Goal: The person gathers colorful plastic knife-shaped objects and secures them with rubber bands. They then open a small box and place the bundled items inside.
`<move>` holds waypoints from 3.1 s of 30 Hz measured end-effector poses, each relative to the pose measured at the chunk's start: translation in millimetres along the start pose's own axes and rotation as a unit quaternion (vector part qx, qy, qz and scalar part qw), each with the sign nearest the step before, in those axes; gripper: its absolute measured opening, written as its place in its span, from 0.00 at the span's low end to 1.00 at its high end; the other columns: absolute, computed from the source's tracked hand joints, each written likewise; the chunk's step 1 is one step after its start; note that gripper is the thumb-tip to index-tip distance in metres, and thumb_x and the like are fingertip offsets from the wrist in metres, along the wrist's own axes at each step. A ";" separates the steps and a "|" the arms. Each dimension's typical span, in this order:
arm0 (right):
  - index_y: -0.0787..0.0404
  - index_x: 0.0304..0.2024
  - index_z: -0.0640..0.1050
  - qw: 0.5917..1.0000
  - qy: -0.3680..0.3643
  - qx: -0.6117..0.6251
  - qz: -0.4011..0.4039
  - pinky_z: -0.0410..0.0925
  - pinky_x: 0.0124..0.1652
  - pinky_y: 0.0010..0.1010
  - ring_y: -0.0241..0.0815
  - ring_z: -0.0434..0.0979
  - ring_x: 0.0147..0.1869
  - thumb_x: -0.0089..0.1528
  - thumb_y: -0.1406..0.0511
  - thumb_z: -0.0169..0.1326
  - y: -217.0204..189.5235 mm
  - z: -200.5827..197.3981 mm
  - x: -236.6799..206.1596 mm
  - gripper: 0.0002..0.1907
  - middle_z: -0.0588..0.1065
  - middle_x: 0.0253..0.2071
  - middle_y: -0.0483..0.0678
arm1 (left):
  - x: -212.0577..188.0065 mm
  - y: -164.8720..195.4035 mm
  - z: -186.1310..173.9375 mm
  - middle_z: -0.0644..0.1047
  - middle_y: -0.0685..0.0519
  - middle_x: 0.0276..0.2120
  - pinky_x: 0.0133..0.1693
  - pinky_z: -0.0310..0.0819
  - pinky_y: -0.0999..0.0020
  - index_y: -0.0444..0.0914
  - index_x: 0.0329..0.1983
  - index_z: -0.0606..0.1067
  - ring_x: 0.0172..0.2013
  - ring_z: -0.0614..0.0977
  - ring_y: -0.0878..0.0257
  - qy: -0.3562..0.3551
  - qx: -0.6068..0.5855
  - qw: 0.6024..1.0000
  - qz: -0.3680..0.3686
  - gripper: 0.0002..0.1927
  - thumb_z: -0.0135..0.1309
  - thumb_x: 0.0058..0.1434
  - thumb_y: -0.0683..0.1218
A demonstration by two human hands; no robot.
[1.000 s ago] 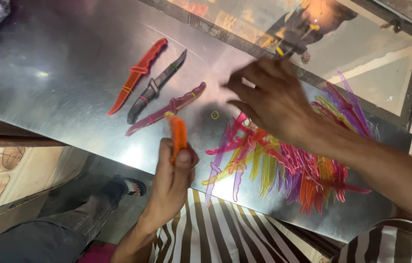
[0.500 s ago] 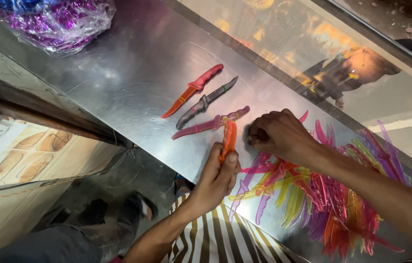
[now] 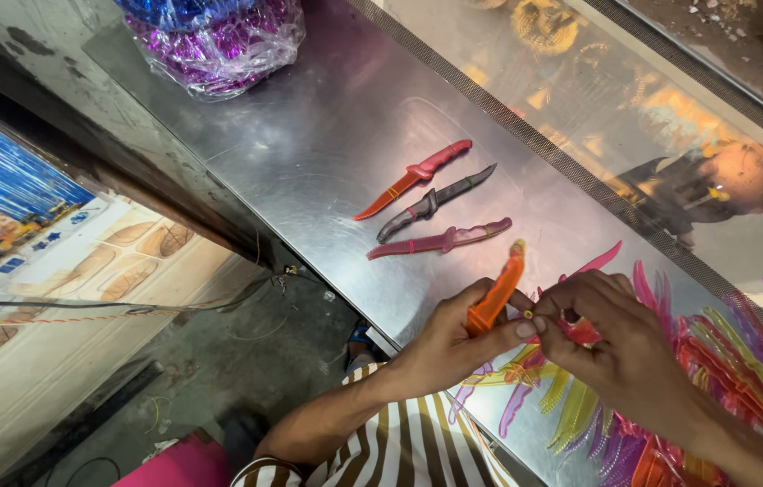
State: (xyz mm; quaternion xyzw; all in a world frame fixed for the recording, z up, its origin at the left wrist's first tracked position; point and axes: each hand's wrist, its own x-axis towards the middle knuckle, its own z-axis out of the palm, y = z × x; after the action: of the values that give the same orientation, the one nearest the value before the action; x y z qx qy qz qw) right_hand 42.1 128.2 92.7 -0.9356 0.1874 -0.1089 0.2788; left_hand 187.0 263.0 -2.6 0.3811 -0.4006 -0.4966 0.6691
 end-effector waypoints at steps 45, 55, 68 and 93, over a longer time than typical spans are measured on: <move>0.56 0.42 0.83 0.937 -0.223 0.096 0.252 0.75 0.37 0.33 0.39 0.84 0.35 0.59 0.56 0.60 -9.3 -81.4 -29.7 0.14 0.83 0.32 0.47 | 21.6 -5.3 43.4 0.82 0.40 0.35 0.35 0.79 0.57 0.34 0.59 0.68 0.34 0.87 0.48 -0.144 0.325 0.934 0.031 0.17 0.47 0.74 0.49; 0.59 0.33 0.78 0.947 -0.031 0.297 -0.122 0.72 0.52 0.46 0.47 0.82 0.52 0.68 0.58 0.58 11.4 -44.0 -54.3 0.13 0.83 0.39 0.44 | 18.7 -21.0 24.9 0.81 0.41 0.46 0.38 0.83 0.63 0.35 0.70 0.61 0.39 0.87 0.57 -0.058 0.200 0.970 0.127 0.22 0.42 0.80 0.51; 0.64 0.63 0.72 0.896 0.072 0.413 0.143 0.75 0.26 0.22 0.39 0.84 0.46 0.61 0.75 0.60 -2.6 -33.8 -79.2 0.27 0.73 0.57 0.56 | 38.1 22.6 5.7 0.59 0.59 0.25 0.18 0.61 0.72 0.58 0.64 0.69 0.19 0.67 0.69 0.036 0.728 0.565 0.386 0.20 0.53 0.71 0.49; 0.63 0.53 0.83 0.988 0.100 0.041 0.107 0.78 0.41 0.27 0.40 0.81 0.50 0.61 0.72 0.60 -24.0 -56.2 -57.8 0.16 0.74 0.55 0.51 | 62.4 53.6 31.6 0.69 0.55 0.24 0.13 0.63 0.69 0.48 0.66 0.69 0.17 0.72 0.65 -0.036 0.761 0.575 0.296 0.26 0.52 0.63 0.44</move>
State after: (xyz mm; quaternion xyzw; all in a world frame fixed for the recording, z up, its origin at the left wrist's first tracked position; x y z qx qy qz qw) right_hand -20.6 143.6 146.6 -0.8823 0.3089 -0.1794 0.3066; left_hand 189.0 210.6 68.2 0.5921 -0.7456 0.2041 0.2276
